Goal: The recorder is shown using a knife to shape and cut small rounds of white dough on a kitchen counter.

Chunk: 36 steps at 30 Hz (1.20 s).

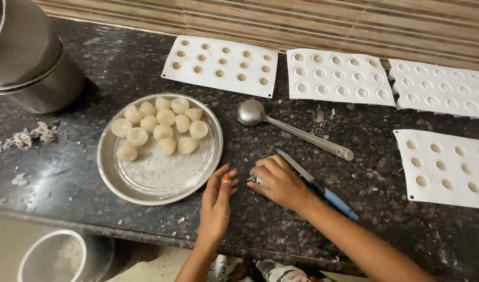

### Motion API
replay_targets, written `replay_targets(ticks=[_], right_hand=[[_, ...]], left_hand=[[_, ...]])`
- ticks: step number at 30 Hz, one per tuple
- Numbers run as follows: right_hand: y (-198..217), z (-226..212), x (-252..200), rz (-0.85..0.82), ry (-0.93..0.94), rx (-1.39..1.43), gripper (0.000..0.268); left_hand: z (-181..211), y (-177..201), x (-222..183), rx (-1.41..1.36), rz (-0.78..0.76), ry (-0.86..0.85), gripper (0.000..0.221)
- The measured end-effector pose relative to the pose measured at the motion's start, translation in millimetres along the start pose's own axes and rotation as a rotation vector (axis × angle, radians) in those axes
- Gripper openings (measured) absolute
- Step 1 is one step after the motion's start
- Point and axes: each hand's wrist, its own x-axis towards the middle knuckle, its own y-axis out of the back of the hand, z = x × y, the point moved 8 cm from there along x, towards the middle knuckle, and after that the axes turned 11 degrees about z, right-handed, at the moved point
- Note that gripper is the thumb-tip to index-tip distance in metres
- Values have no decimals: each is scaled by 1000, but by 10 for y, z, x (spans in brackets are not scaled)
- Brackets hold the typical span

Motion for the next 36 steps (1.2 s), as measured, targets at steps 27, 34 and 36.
replay_targets(ticks=[27,34,36], right_hand=[[-125,-57,215,107,-851,558,26],[344,-674,375,211,-541,325,21],[442,-715,415,216,-484,232,19]], left_hand=[[-523,-840,204,-984,-101,332,38],[-195,-823,182,-1065,11,542,35],[-266,-870,191,-1162,-122,536,31]])
